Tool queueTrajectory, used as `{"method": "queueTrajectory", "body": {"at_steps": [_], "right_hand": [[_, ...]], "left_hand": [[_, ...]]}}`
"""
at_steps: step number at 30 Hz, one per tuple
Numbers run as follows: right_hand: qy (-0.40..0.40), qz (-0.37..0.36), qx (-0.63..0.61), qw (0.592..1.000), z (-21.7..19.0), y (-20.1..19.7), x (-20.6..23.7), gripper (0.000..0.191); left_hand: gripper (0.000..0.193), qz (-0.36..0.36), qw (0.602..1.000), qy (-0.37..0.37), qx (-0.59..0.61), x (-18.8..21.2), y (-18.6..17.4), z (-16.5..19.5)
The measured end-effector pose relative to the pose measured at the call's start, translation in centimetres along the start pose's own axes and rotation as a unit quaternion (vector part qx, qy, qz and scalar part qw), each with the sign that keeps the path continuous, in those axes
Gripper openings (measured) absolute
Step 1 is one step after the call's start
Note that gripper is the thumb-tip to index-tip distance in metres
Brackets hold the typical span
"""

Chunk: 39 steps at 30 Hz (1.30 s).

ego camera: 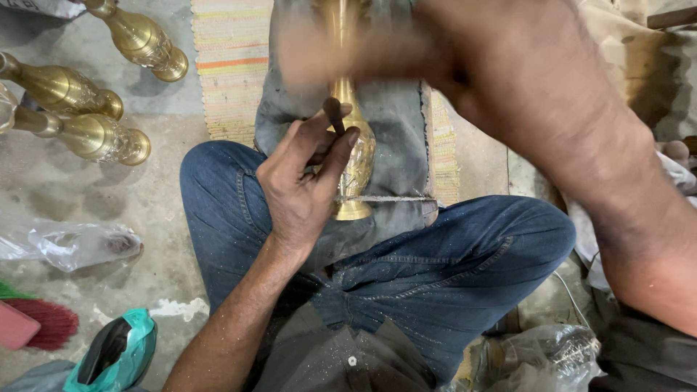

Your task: The person sits cross-legged on the floor with a brass vase held against their lap by a cord. They hold a chisel against the vase surface and repeatedly strike it with a wooden mallet to carve decorative patterns, repositioning the chisel around the vase body, then adjust the cord and continue working.

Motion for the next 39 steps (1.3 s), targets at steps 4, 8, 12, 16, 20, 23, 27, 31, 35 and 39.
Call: {"method": "queueTrajectory", "body": {"at_steps": [4, 8, 12, 16, 20, 23, 27, 31, 35, 39], "right_hand": [[-0.015, -0.038, 0.08, 0.996, -0.1, 0.8, 0.1, 0.017], [-0.013, -0.03, 0.053, 0.998, 0.2, 1.2, 0.3, 0.02], [0.004, 0.024, -0.075, 0.997, 0.6, 0.4, 0.6, 0.029], [0.012, 0.019, -0.063, 0.998, 0.4, 0.1, 0.3, 0.026], [0.086, -0.053, -0.145, 0.984, 0.6, 0.1, -0.3, 0.032], [0.022, -0.013, -0.042, 0.999, -0.3, -0.9, -0.8, 0.017], [0.026, 0.016, -0.067, 0.997, -0.8, -0.7, -1.3, 0.018], [0.043, 0.029, -0.175, 0.983, -0.1, -0.7, -0.6, 0.024], [0.04, 0.015, -0.087, 0.995, 0.3, -0.3, 0.5, 0.021], [0.041, 0.019, -0.11, 0.993, 0.8, 0.0, 0.8, 0.028]], "left_hand": [[0.033, -0.003, 1.0, -0.004, -0.016, 0.0, 0.0, 0.2], [0.027, -0.008, 1.0, -0.021, -0.014, -0.2, -0.1, 0.0], [0.029, -0.017, 1.0, -0.003, 0.006, -0.1, -0.2, 0.2], [0.023, -0.003, 1.0, -0.009, -0.012, 0.0, -0.2, 0.3], [0.022, -0.003, 0.999, -0.034, -0.007, 0.1, -0.1, -0.1], [0.025, 0.0, 1.0, -0.02, -0.014, 0.1, 0.0, -0.3], [0.022, 0.005, 0.999, 0.02, -0.03, 0.3, -0.1, 0.0], [0.034, -0.006, 0.999, 0.002, -0.037, 0.4, -0.4, 0.0], [0.029, -0.008, 1.0, 0.002, -0.012, 0.2, -0.3, 0.0], [0.035, -0.009, 1.0, 0.0, -0.021, 0.3, 0.0, -0.1]]}}
Point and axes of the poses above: each hand's wrist, its own x-axis away from the middle knuckle, its own y-axis out of the palm, z = x × y, the point moved 4 cm from there along -x, towards the middle knuckle, and after that the axes turned 2 degrees about z, right-handed, at the moved point
